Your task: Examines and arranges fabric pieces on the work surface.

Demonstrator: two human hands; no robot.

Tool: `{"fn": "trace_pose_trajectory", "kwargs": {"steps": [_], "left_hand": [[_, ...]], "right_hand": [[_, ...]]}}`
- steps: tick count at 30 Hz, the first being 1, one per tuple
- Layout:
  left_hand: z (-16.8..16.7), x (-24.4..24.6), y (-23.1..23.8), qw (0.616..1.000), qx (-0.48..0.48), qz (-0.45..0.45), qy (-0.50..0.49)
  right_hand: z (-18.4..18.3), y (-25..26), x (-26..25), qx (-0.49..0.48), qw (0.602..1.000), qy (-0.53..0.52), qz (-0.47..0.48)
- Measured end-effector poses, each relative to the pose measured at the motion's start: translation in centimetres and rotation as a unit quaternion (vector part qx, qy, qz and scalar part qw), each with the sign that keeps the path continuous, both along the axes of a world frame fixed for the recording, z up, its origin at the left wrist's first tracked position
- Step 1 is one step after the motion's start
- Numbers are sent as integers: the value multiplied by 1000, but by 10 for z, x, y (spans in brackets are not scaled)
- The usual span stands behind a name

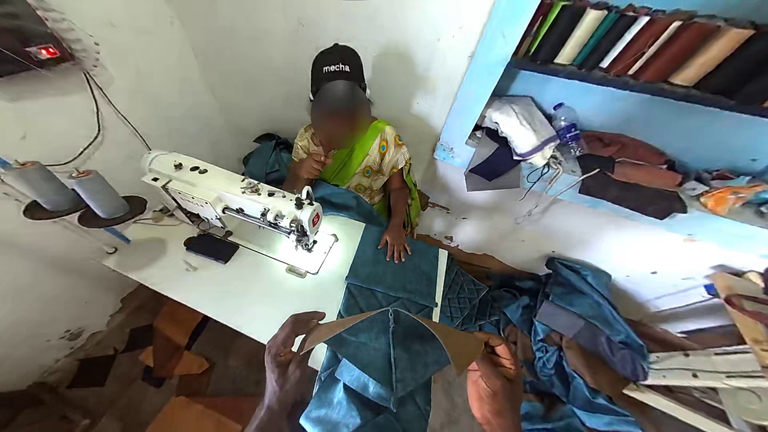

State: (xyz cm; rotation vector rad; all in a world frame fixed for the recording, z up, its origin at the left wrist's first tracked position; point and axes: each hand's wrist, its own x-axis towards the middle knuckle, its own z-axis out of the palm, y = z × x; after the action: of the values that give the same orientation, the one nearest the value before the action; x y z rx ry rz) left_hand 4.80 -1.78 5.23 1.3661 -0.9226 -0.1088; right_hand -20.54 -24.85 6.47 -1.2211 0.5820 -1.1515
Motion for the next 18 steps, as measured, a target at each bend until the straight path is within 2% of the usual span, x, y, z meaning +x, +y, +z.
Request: {"fn": "trace_pose_trajectory", "kwargs": {"steps": [12,14,18], "left_hand": [[4,-8,4,998,-41,-37,27],[13,-11,5,995,-53,-63,48],[26,-17,6,973,-98,-171,116]], "right_hand": [[2,3,3,61,998,9,-11],[2,-1,-1,33,999,34,25],[33,-3,13,-142,975,114,131]]}}
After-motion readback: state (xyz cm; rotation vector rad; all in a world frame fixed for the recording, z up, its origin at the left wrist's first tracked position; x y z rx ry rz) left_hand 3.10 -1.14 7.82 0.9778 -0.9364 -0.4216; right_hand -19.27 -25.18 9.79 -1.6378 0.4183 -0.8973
